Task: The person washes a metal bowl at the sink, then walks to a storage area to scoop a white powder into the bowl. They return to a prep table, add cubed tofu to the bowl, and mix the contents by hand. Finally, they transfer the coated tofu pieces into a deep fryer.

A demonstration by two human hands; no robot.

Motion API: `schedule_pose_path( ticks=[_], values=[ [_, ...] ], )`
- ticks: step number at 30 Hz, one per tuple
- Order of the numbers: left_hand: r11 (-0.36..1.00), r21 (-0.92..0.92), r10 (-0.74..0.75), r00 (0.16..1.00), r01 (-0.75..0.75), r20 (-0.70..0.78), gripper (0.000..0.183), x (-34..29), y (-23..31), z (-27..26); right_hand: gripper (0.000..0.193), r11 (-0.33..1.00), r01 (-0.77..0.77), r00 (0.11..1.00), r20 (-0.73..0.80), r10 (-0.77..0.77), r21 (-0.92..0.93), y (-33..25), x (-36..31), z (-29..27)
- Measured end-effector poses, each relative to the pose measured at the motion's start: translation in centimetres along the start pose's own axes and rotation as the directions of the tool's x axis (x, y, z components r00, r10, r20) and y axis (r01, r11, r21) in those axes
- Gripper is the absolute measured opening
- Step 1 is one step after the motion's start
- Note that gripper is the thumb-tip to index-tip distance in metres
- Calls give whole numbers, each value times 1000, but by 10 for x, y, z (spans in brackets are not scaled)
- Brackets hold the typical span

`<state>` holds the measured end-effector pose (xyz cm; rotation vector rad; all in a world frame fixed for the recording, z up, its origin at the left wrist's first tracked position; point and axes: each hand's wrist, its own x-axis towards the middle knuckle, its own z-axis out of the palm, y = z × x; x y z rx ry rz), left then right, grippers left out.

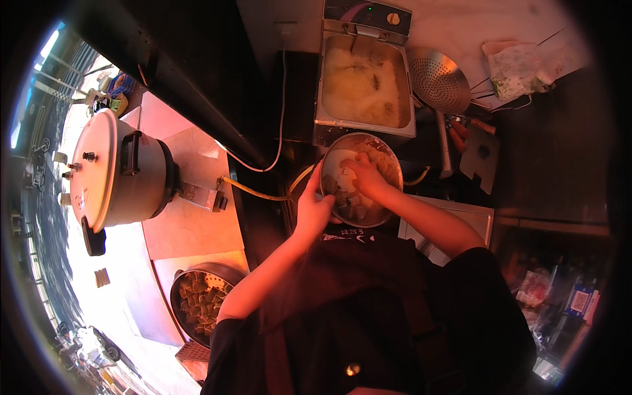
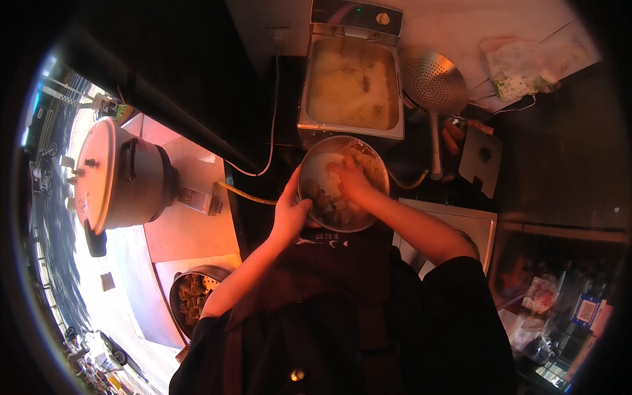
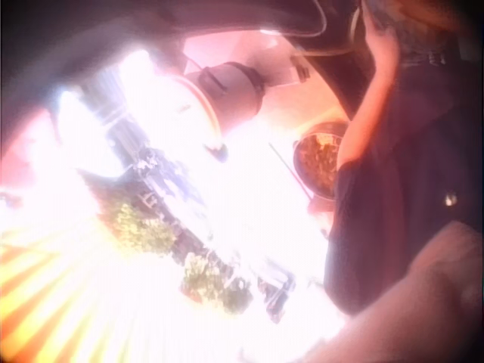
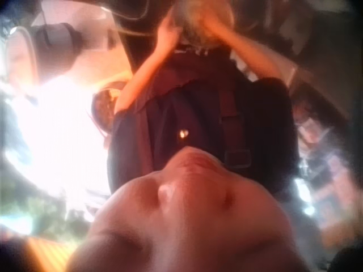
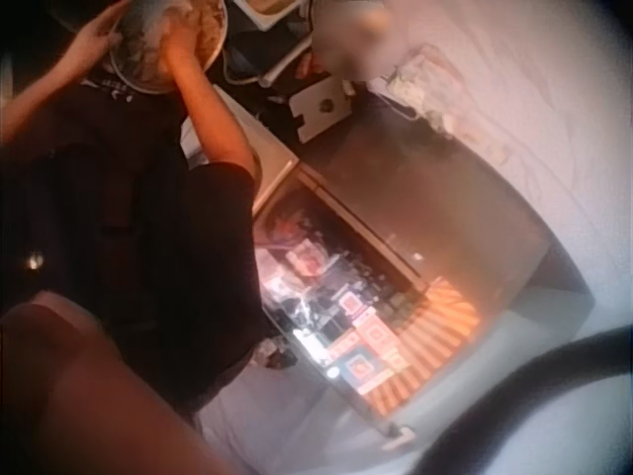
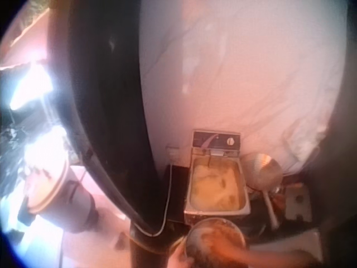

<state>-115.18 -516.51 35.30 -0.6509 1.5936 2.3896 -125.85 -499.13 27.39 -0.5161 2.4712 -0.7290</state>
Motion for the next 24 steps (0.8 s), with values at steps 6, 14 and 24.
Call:
schedule_pose_path(
  ticks=[6,14,24],
  values=[
    [992,-120,-44,999,44,-3,81,-1,15,3,59,968,252,967,-46,-251,0,5,16,-24],
    [995,-94,-13,1000,14,4,83,3,36,3,45,862,506,863,-13,-506,28,-37,18,-79],
    [989,-144,-40,999,38,-17,84,8,32,1,50,865,203,978,-48,-204,459,3,108,-189]
  ],
)
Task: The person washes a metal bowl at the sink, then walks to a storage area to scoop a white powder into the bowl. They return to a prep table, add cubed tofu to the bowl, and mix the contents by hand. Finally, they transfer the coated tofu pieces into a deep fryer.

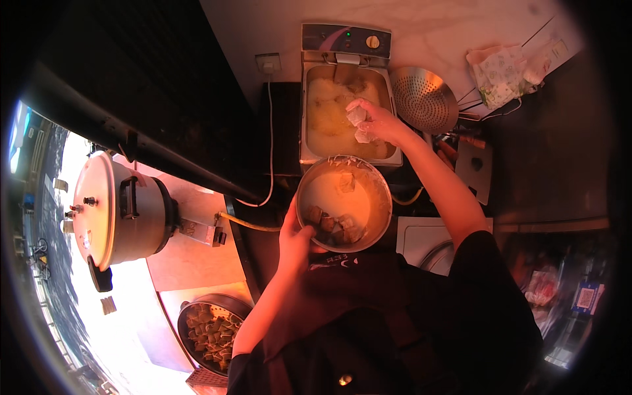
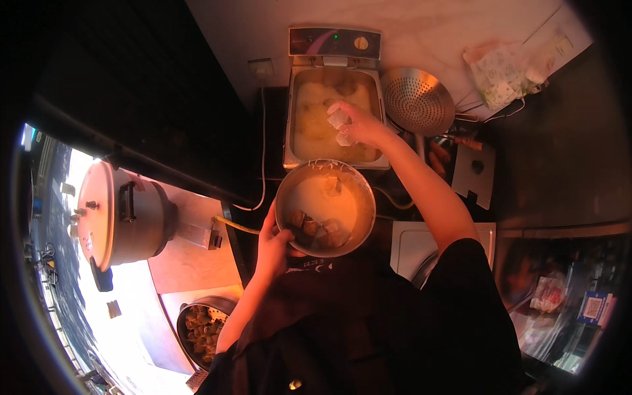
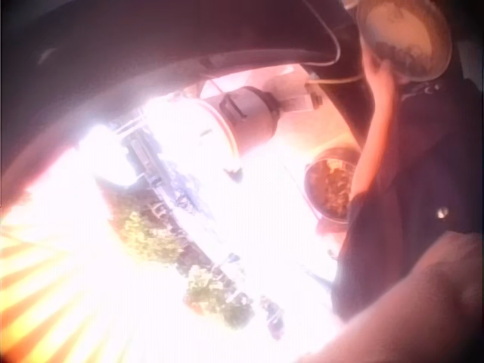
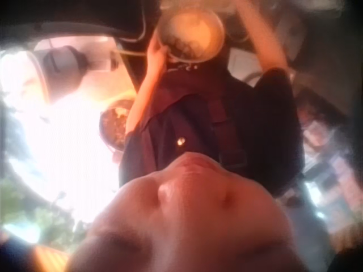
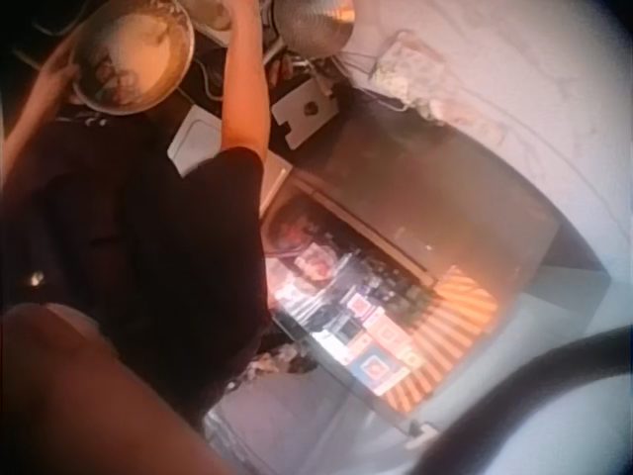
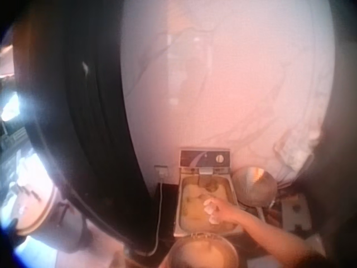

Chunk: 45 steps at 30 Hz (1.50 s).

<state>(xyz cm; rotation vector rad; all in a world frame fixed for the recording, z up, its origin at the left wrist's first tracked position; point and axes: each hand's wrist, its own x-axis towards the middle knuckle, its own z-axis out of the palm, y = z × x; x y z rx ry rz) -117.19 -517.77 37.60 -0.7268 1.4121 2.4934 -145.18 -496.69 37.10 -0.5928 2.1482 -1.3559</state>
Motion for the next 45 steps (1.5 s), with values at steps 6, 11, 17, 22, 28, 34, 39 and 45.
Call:
schedule_pose_path(
  ticks=[6,11,17,22,28,34,39,45],
  values=[
    [1000,7,-8,1000,8,-16,84,-1,-2,-1,39,499,-23,991,44,123,-866,79,47,-14],
    [999,-34,-4,1000,3,-27,83,-4,-3,-1,18,718,77,895,-270,-355,-691,-10,-30,13],
    [1000,-11,12,1000,-12,-10,84,-8,-8,-3,31,712,218,968,54,-245,-668,-27,-109,107],
    [998,14,58,998,-58,29,84,-11,-18,-7,34,662,115,969,231,90,-740,38,-108,145],
    [999,12,34,999,-34,18,84,-17,-26,-15,64,755,126,871,437,227,-643,34,-137,163],
    [998,-48,-45,998,47,31,84,-23,-25,-19,82,591,209,732,525,434,-779,18,-121,165],
    [999,-47,13,998,-10,63,85,-29,-23,-17,53,485,379,905,424,-18,-788,34,-115,136],
    [1000,-26,14,999,-12,50,85,-30,-27,-20,52,346,330,933,360,22,-878,42,-135,169]
  ],
)
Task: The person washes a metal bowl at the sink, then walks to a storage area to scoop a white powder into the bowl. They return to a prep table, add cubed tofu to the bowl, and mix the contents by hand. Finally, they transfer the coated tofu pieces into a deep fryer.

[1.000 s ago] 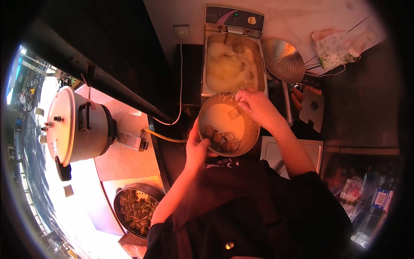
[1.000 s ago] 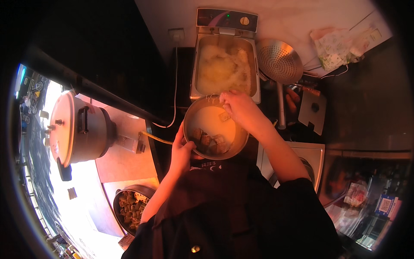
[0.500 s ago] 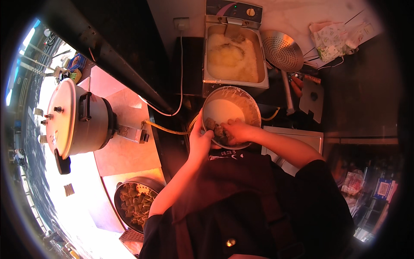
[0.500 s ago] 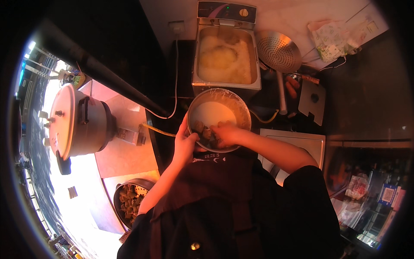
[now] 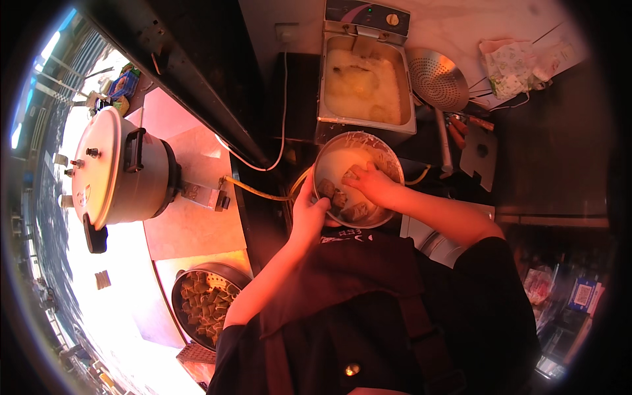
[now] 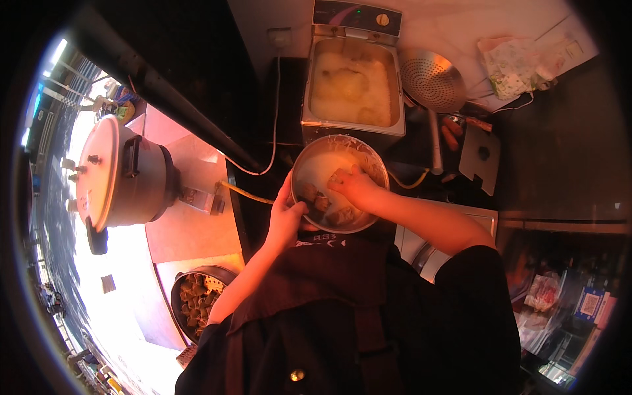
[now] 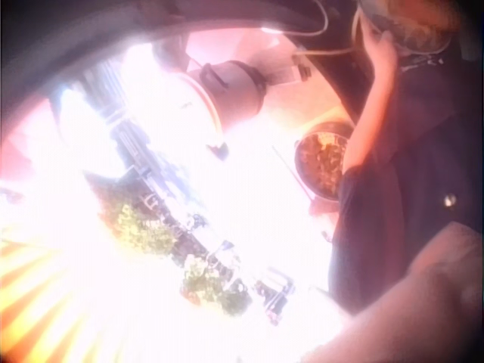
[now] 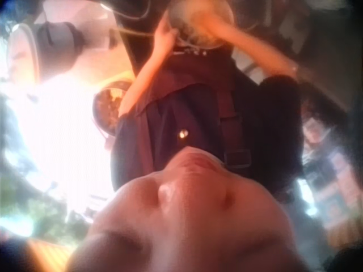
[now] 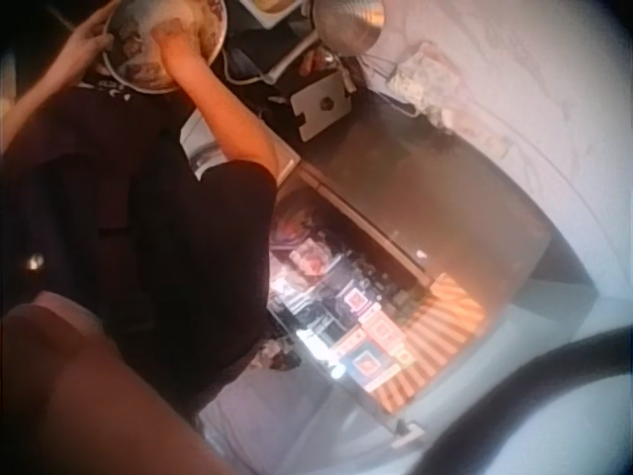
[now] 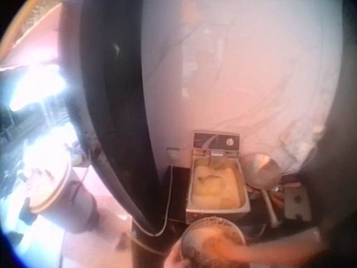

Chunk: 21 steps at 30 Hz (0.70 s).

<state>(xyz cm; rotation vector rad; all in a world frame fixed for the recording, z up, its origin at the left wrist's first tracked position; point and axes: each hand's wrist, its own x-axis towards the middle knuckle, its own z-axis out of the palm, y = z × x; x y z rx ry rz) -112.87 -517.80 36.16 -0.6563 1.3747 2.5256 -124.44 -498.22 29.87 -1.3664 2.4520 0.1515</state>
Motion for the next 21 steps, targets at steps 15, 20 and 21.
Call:
schedule_pose_path(
  ticks=[15,20,21],
  values=[
    [1000,-30,-2,1000,2,-13,82,0,0,4,44,840,-310,949,192,248,446,9,10,-10],
    [1000,-17,-7,1000,7,-23,81,3,0,4,41,442,-420,907,371,197,793,7,8,0],
    [1000,-18,-4,1000,4,-22,81,3,0,5,41,555,-335,941,297,160,761,13,9,0]
  ],
)
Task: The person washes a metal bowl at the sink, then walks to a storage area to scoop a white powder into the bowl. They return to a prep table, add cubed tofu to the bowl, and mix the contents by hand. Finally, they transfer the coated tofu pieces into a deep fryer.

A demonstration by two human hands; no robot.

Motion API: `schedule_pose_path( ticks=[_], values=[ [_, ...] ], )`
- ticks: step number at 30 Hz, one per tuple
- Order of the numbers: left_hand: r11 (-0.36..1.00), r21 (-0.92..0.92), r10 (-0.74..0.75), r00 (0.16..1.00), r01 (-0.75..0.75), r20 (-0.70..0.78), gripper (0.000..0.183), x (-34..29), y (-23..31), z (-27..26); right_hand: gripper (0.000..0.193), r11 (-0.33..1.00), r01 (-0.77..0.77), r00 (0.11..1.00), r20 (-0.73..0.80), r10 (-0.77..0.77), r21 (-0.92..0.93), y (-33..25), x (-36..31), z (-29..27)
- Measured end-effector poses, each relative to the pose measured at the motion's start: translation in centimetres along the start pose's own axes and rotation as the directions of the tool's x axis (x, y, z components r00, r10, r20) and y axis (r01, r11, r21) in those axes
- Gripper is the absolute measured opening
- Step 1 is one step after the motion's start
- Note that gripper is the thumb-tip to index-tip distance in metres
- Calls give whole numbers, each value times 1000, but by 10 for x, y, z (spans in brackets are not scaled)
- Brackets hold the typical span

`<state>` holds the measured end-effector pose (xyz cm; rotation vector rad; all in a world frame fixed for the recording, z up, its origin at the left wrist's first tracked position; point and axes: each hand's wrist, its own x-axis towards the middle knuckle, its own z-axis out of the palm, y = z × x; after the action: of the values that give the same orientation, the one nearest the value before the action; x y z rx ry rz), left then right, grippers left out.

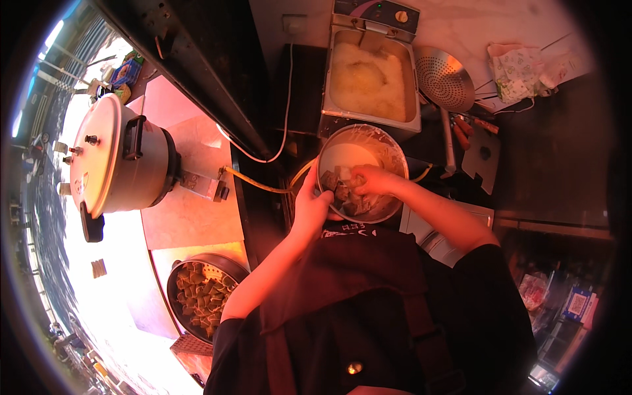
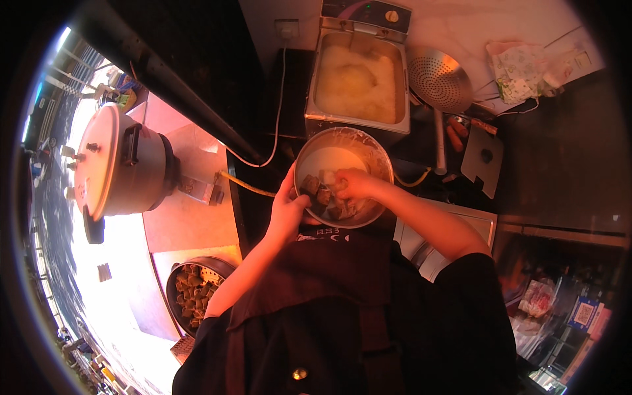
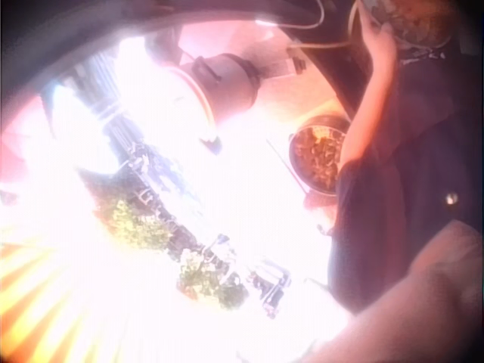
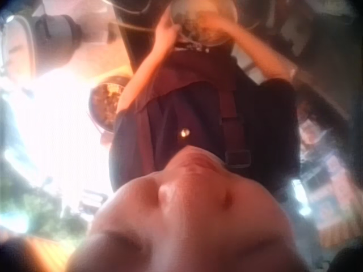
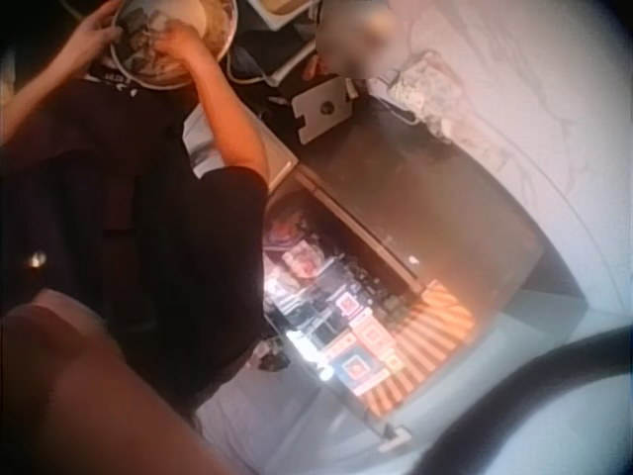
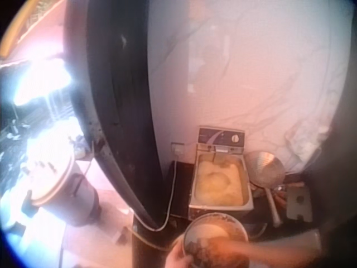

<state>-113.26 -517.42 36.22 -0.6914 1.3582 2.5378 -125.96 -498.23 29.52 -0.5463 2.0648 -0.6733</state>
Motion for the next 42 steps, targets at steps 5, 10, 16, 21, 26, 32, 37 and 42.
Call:
schedule_pose_path(
  ticks=[5,10,16,21,26,32,37,42],
  values=[
    [999,-4,40,999,-40,20,82,-1,-1,1,41,863,323,865,-250,-436,-388,7,0,-28],
    [999,18,30,999,-31,19,84,1,-1,2,45,907,48,935,-301,-188,-418,-6,-16,-11],
    [1000,19,20,1000,-21,12,85,2,0,5,46,817,144,989,99,-107,-559,-6,-14,-7],
    [999,43,14,1000,-15,17,84,2,2,8,47,767,303,892,-114,-437,-566,17,-1,-35],
    [994,105,4,1000,-4,6,84,2,5,13,60,725,149,980,4,-197,-672,11,0,-8],
    [999,42,9,1000,-9,8,84,4,7,15,52,828,227,973,93,-209,-513,2,4,-47],
    [997,66,44,999,-44,3,82,5,3,14,47,807,-1,979,-167,-121,-591,-2,0,-23],
    [993,106,45,999,-42,-22,82,11,-1,12,56,927,-58,991,-135,8,-370,4,-4,13]
  ],
)
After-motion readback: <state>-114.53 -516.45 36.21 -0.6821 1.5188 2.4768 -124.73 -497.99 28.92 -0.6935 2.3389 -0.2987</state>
